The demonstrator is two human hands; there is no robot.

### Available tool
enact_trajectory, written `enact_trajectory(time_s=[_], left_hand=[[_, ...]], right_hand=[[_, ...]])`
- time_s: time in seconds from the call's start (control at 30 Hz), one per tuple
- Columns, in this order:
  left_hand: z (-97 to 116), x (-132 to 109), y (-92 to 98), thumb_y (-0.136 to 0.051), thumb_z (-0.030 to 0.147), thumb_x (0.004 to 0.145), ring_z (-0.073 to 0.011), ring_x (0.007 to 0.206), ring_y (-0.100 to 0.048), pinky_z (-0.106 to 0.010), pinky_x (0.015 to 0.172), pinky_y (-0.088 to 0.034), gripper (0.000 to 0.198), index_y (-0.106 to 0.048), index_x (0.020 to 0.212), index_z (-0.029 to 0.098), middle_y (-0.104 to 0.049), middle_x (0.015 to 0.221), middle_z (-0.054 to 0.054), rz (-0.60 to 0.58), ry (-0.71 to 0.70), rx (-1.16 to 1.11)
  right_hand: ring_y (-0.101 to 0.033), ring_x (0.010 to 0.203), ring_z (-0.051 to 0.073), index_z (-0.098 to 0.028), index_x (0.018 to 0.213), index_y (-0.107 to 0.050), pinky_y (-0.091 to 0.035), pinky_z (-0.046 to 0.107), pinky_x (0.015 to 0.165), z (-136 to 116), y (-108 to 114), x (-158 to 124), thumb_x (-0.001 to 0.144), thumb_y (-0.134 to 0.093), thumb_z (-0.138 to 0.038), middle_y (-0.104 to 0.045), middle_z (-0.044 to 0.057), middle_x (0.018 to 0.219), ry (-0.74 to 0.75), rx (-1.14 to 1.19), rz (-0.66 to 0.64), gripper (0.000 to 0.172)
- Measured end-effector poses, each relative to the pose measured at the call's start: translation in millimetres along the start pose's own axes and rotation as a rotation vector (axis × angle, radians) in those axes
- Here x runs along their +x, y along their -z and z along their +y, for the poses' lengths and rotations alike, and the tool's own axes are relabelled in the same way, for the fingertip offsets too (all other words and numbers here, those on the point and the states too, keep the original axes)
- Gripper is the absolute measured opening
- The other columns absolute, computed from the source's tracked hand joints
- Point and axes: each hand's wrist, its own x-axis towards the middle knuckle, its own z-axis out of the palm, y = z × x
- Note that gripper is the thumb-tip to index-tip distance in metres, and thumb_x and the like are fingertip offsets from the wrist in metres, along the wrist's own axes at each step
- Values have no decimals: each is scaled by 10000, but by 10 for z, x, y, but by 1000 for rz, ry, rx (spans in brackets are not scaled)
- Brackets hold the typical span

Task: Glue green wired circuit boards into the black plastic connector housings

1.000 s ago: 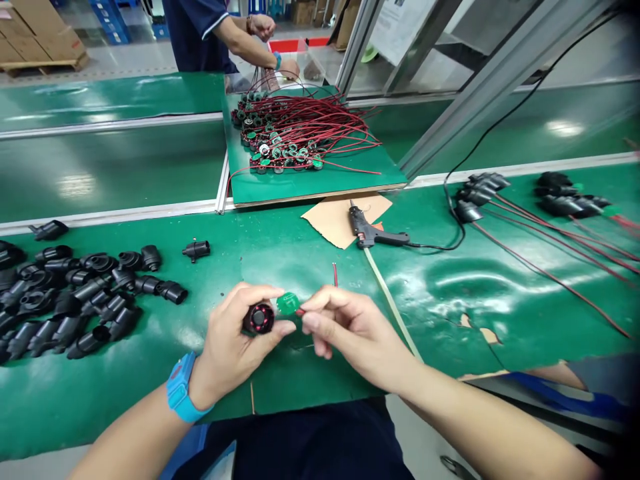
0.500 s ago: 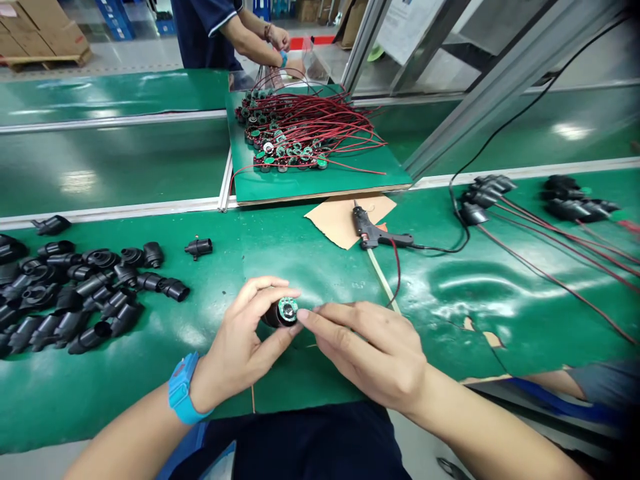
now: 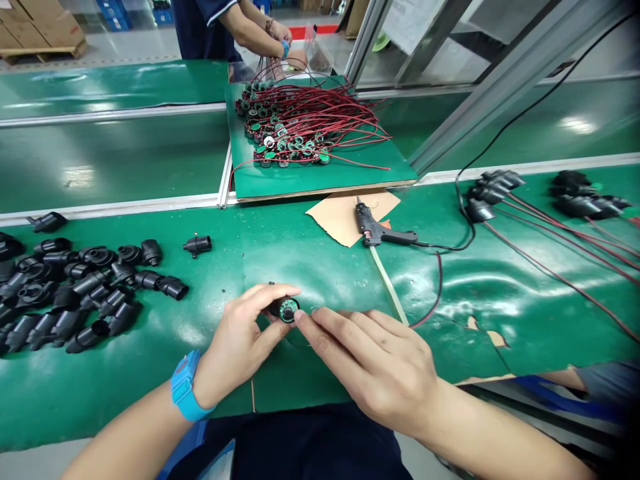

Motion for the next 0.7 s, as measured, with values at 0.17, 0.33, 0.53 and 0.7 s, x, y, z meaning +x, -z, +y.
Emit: enact_trajectory(time_s=[0.17,0.33,0.53,0.7], left_hand=[[50,-24,-7,-648,197,934,-171,1078,-674,-284,931,-550,455,-595,1377,285,-690,1263,-30,-46,36,-83],[9,-15,-46,-569,313,1007,-202,1096,-672,-320,921,-550,303,-629,1296,246,-693,1264,-61,-27,114,-245],[-41,1,-80,-565,265,999,-197,1095,-662,-306,899,-536,225,-638,1207,221,-701,1202,-62,49,131,-328],[-35,-2,-56,-566,225,983,-169,994,-658,-288,844,-524,223,-625,1199,222,-696,1149,-50,80,115,-226]], right_hand=[[-659,659,178,-47,1055,-775,-413,349,562,-38,2,11,983,-540,-65,-802,99,923,20,-68,-7,247],[-668,662,172,-44,1055,-768,-443,350,573,-41,-30,25,984,-544,-66,-802,95,918,33,-54,-7,236],[-723,727,156,-87,1109,-722,-541,304,685,55,-111,9,961,-687,-172,-780,64,877,-207,111,-11,174],[-714,676,114,-149,946,-682,-546,261,663,29,-128,23,971,-677,-183,-768,13,841,-305,276,-74,43]])
